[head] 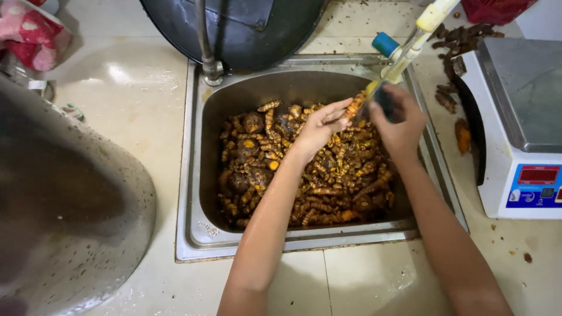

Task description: Washing and scrubbing turmeric roots in a sink using a sponge and running water.

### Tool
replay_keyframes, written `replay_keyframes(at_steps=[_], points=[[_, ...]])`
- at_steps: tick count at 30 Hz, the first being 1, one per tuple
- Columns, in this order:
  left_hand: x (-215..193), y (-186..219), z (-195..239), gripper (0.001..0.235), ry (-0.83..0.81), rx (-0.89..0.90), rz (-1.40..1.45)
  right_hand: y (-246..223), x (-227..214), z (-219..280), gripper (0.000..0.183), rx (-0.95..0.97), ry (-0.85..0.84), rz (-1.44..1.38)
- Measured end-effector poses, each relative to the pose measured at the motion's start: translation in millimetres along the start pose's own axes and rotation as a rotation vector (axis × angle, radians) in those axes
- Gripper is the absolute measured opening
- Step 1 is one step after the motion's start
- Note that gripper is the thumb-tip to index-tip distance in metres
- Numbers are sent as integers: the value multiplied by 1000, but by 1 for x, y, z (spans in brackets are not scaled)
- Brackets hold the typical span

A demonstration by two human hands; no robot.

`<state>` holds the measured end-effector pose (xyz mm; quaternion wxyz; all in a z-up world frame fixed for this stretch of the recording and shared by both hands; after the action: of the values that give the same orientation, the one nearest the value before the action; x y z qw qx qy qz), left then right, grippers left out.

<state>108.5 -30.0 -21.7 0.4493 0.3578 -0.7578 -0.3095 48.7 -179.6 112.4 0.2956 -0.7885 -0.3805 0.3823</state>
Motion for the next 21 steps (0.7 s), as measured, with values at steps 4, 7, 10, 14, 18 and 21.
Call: replay_keyframes(at_steps=[4, 7, 10, 14, 18, 21], points=[[6, 8, 2, 53, 13, 32, -8, 2, -4, 2, 37, -147, -22, 97], [-4, 3, 2, 54, 45, 35, -62, -26, 15, 27, 39, -442, -21, 346], [-5, 23, 0, 54, 10, 161, -179, -48, 37, 36, 32, -498, -176, 225], [6, 28, 5, 50, -28, 150, -229, -24, 18, 18, 34, -455, 12, 258], [11, 8, 5, 51, -18, 103, -249, -30, 0, 13, 34, -368, 79, 250], [7, 8, 6, 60, 23, 75, -228, -23, 3, 16, 35, -406, 103, 298]])
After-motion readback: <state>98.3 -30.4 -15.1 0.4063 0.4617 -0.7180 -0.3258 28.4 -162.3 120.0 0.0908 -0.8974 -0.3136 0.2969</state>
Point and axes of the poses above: each hand's wrist, its own z-axis away from the middle knuckle, its own x-axis out of the palm, y = z × x, the point moved 10 cm from there along -z, towards the middle knuckle, and after that the axes turned 14 degrees about x, right-handed, at the moved point
